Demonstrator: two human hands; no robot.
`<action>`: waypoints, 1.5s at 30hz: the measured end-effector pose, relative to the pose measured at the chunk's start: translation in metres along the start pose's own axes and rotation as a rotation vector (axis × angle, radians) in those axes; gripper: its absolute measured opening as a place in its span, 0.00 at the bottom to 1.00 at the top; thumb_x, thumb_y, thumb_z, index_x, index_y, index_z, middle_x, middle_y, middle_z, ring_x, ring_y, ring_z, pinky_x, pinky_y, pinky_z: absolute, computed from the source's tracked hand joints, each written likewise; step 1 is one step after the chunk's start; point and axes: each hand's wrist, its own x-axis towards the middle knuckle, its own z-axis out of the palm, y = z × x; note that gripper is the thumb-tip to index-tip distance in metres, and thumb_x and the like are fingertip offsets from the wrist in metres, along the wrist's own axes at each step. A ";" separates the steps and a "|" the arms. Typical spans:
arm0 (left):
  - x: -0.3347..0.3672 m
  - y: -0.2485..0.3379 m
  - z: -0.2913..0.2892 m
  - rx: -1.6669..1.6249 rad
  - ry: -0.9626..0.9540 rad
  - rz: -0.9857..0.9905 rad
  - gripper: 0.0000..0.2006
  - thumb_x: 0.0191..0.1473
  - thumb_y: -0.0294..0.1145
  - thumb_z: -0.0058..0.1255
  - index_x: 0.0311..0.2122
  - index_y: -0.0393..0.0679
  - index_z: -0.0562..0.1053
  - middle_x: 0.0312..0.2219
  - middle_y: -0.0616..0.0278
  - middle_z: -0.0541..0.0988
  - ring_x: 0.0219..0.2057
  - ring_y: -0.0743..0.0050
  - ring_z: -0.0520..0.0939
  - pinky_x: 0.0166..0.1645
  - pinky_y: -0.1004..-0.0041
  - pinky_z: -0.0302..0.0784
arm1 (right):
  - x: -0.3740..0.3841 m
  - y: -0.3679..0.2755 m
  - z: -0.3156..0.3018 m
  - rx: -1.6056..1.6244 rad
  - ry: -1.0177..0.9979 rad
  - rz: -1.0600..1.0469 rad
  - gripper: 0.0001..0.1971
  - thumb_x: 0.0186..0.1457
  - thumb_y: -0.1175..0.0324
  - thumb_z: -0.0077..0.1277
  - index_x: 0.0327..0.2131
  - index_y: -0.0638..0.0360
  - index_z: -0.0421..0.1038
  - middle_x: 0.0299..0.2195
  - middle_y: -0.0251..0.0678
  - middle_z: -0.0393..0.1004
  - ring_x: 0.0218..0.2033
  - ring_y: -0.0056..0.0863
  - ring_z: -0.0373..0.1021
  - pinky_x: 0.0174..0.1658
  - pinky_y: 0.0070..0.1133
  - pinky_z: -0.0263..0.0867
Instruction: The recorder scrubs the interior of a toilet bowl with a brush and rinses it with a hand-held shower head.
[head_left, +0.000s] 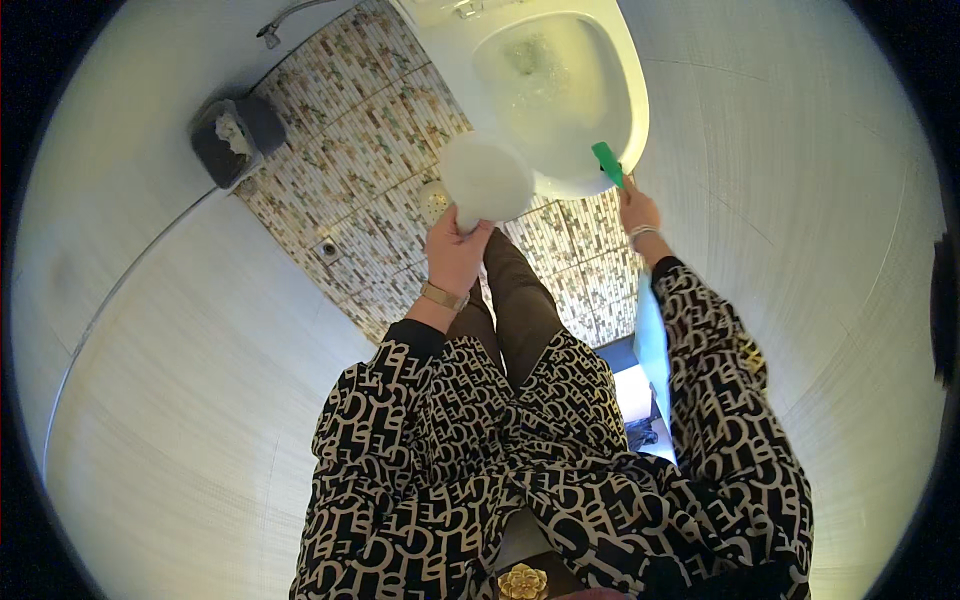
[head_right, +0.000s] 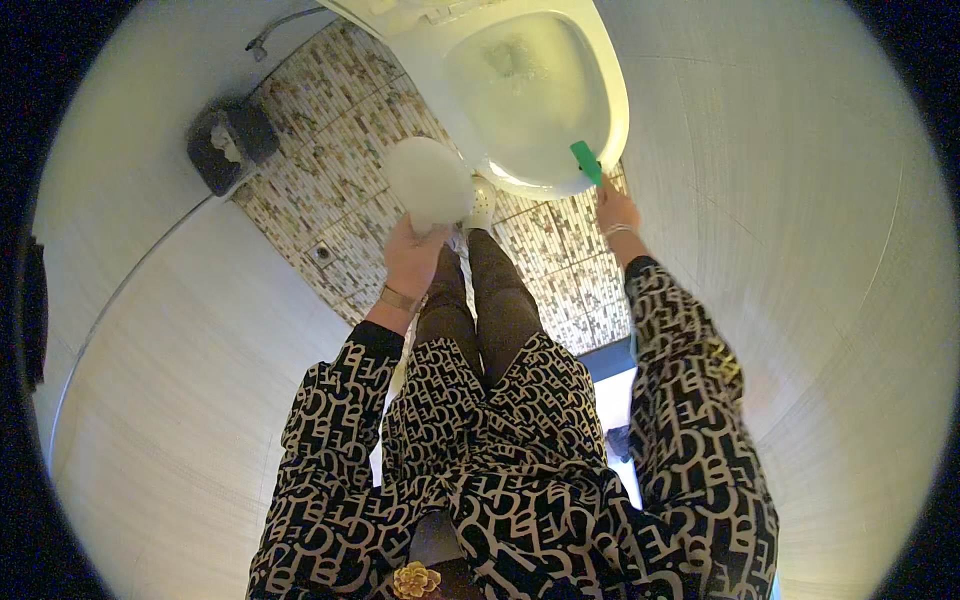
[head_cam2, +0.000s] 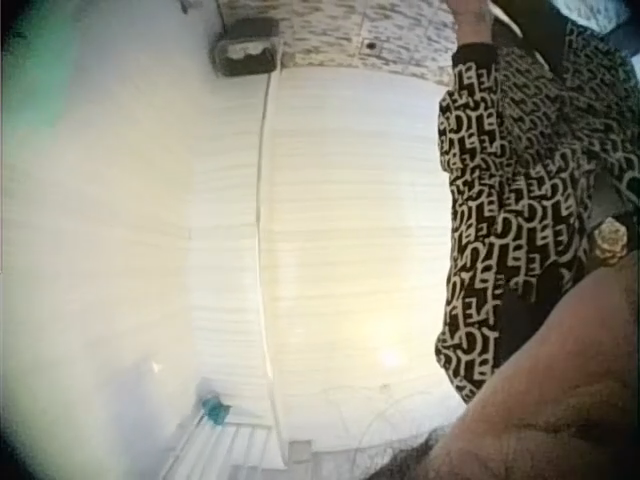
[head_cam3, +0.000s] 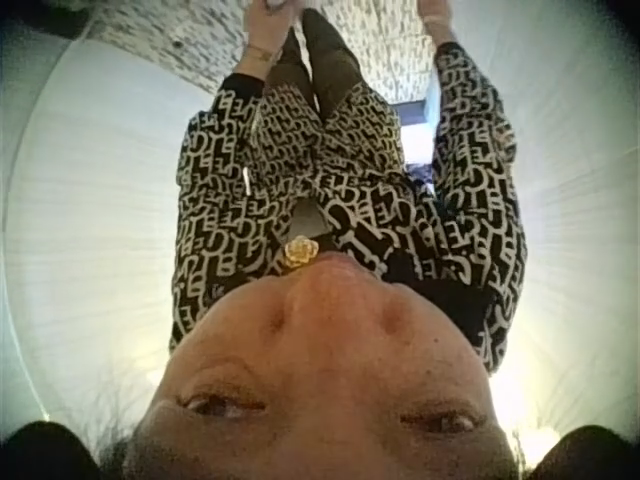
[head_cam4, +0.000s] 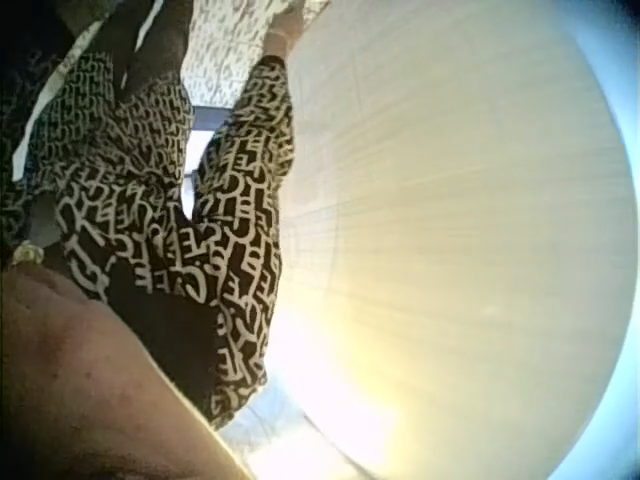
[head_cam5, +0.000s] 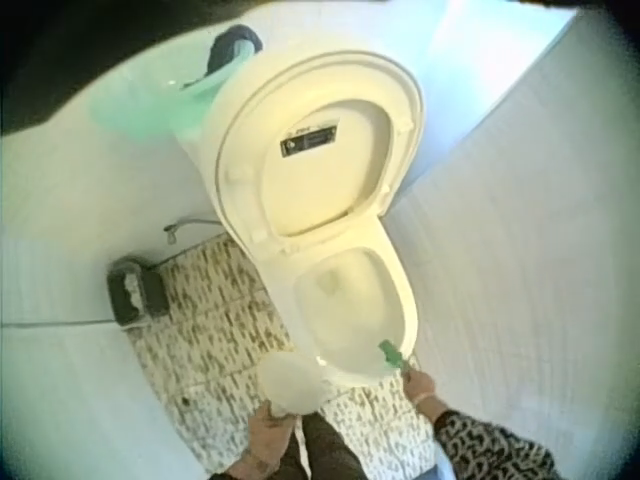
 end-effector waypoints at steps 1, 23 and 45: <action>-0.002 -0.006 -0.017 -0.063 0.046 -0.083 0.13 0.48 0.31 0.54 0.39 0.36 0.71 0.29 0.66 0.77 0.30 0.84 0.75 0.35 0.80 0.70 | -0.012 -0.043 0.004 0.264 -0.055 0.113 0.19 0.56 0.57 0.38 0.52 0.39 0.62 0.36 0.45 0.72 0.37 0.43 0.69 0.41 0.34 0.65; 0.030 -0.004 -0.048 -0.375 0.207 -0.032 0.10 0.48 0.26 0.55 0.36 0.37 0.71 0.32 0.67 0.76 0.33 0.85 0.74 0.38 0.81 0.68 | 0.102 -0.222 -0.060 0.217 0.311 -0.416 0.17 0.55 0.51 0.38 0.47 0.35 0.66 0.27 0.43 0.74 0.27 0.42 0.71 0.31 0.34 0.66; 0.023 -0.008 -0.072 -0.317 0.202 0.036 0.10 0.47 0.29 0.56 0.34 0.38 0.71 0.28 0.69 0.75 0.27 0.85 0.72 0.31 0.81 0.67 | 0.022 -0.322 -0.012 0.748 0.202 -0.039 0.19 0.53 0.57 0.40 0.50 0.40 0.62 0.35 0.46 0.72 0.38 0.44 0.68 0.42 0.33 0.64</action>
